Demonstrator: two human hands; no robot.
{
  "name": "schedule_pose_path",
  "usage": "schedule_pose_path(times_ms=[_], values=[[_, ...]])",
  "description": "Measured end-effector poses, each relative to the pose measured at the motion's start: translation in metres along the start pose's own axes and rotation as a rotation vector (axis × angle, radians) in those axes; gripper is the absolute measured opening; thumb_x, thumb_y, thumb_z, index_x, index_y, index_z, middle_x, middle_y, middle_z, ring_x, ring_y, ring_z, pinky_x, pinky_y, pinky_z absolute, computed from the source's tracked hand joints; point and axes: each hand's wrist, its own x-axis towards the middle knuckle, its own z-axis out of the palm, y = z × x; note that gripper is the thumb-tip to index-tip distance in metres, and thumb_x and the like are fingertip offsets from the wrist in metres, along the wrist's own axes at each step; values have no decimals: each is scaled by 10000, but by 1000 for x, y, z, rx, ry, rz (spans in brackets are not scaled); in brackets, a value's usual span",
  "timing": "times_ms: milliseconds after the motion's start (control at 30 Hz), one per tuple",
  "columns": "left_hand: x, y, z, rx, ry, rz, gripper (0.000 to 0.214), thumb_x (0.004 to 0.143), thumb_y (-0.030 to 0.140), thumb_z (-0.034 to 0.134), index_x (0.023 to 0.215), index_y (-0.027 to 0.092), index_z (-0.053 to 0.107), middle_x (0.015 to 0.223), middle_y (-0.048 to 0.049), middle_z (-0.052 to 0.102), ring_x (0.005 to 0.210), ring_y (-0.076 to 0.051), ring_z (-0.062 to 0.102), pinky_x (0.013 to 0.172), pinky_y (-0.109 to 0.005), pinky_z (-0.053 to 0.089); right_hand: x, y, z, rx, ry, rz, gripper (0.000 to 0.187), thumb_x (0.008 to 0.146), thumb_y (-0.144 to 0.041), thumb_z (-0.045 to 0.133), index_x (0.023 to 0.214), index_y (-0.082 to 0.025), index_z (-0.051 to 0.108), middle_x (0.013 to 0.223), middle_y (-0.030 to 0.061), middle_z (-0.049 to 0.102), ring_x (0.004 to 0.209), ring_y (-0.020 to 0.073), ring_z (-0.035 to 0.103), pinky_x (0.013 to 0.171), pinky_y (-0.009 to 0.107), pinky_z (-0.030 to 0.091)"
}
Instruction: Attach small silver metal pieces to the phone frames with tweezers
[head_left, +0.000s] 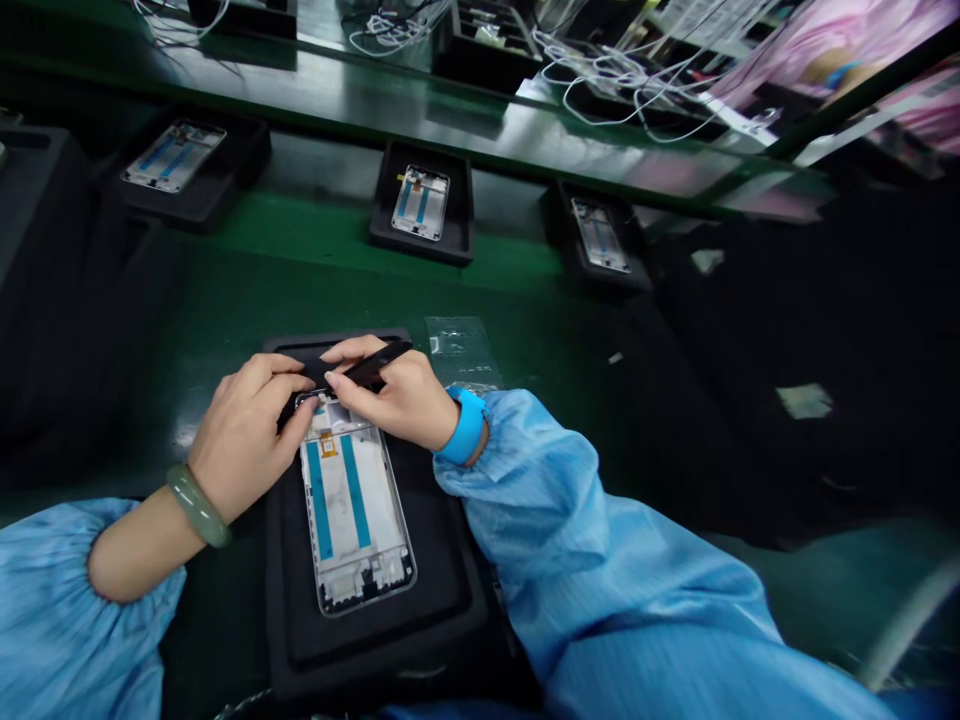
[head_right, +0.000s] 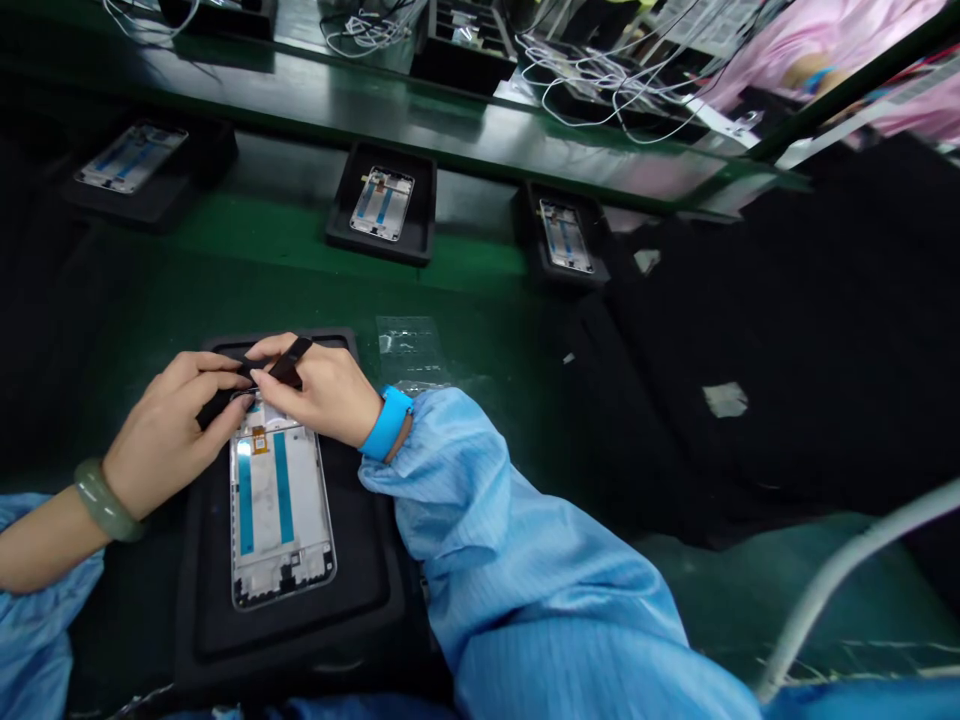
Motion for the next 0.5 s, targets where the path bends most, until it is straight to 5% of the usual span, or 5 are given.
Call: schedule_pose_path(times_ms=[500], values=[[4,-1,1,3,41,-7,138,851,237,493,868,171,613,993,-71,575,985,-225,575,874,-419,473,-1,2,3,-13,28,-93,177,852,-223,549,990,-128,604,950,48,693,794,116,662,731,222,536]])
